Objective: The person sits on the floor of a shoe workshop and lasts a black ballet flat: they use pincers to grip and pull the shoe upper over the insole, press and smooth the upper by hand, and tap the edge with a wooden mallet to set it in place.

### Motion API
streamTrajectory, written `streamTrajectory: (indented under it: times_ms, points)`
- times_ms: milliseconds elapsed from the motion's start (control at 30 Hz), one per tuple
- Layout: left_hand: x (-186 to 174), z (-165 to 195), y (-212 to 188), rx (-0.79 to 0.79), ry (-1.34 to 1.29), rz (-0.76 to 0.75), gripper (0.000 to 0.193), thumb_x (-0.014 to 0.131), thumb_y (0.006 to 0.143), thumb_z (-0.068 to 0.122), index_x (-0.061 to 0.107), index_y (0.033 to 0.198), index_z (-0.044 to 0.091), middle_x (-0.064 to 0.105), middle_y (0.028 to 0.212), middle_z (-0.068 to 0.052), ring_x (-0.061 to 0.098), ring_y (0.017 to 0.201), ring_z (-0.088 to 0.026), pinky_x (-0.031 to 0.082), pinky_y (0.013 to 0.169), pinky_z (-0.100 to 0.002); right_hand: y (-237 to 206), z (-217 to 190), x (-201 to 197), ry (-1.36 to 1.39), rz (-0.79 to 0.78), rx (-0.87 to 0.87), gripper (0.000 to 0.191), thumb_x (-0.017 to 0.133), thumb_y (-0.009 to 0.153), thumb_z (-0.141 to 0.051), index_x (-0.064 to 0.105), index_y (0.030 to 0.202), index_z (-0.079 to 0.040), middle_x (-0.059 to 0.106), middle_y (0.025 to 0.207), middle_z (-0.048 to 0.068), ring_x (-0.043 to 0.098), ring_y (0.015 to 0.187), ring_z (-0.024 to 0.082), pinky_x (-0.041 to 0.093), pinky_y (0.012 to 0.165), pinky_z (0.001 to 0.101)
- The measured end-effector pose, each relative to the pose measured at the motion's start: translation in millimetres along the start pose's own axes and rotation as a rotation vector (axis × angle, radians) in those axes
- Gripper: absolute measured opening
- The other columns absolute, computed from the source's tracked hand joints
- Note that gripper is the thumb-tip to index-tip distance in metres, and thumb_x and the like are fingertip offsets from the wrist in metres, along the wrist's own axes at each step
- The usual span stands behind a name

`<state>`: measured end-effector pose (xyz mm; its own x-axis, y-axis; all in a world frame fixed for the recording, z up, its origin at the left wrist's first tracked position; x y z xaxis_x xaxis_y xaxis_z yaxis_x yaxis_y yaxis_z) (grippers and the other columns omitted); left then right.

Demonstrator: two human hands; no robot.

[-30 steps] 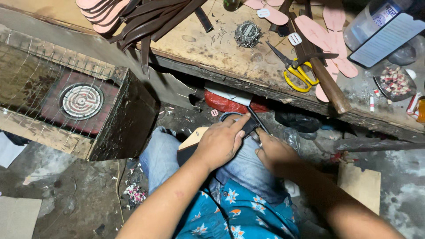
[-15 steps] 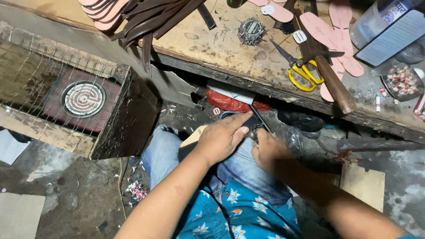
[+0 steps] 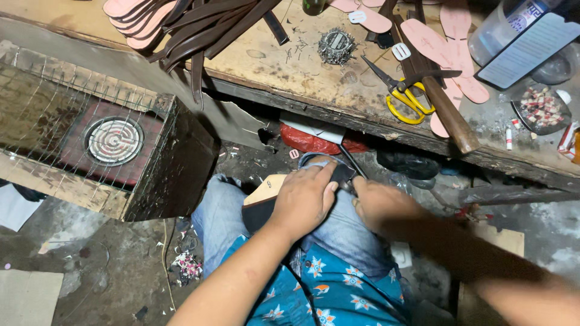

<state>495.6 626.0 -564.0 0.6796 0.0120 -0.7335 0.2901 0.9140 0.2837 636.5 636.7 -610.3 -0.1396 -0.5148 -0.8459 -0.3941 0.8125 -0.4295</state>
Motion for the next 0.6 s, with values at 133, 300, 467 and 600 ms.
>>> streamTrajectory:
  times_ms: [133,300,467,600]
  points:
    - [12.2,-21.7,15.2,-0.043,-0.117,-0.026,0.032,0.059,0.096,0.026,0.064,0.122,0.007,0.07,0.114,-0.016,0.067,0.101,-0.038,0.049,0.089,-0.05,13.0,2.9,25.5,-0.083,0.176,0.087,0.024,0.057,0.089,-0.018,0.051,0.106,-0.002,0.067,0.099,0.024,0.068,0.092,0.042,0.053,0.082,0.0533]
    - [28.3,-28.7,20.9,-0.087,-0.089,-0.062,0.034,0.058,0.094,0.024,0.063,0.122,0.005,0.071,0.114,-0.017,0.068,0.101,-0.037,0.05,0.087,-0.05,12.9,-6.9,11.6,-0.141,0.395,-0.148,0.019,0.055,0.088,-0.01,0.052,0.104,0.0,0.066,0.098,0.024,0.066,0.095,0.043,0.053,0.083,0.0509]
    - [30.1,-8.4,12.5,-0.015,0.063,-0.035,0.043,0.061,0.092,0.025,0.059,0.127,-0.002,0.069,0.105,-0.02,0.067,0.099,-0.038,0.049,0.088,-0.049,12.5,18.1,-2.2,0.152,0.007,-0.197,0.036,0.06,0.087,-0.023,0.052,0.117,-0.003,0.066,0.1,0.026,0.063,0.099,0.045,0.049,0.086,0.053]
    - [35.6,-0.9,6.7,0.004,0.099,-0.027,0.045,0.063,0.09,0.026,0.06,0.125,-0.002,0.07,0.105,-0.019,0.067,0.096,-0.038,0.049,0.091,-0.048,7.9,28.1,3.8,0.109,-0.09,-0.096,0.031,0.061,0.089,-0.025,0.054,0.113,-0.006,0.067,0.101,0.025,0.064,0.1,0.044,0.049,0.085,0.0549]
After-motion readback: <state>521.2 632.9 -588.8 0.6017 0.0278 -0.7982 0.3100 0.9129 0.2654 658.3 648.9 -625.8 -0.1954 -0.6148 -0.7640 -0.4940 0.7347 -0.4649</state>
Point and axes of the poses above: each hand's wrist, its own y-axis towards the middle knuckle, its own x-axis out of the palm, z = x × y, the point moved 9 cm from there along y, towards the middle knuckle
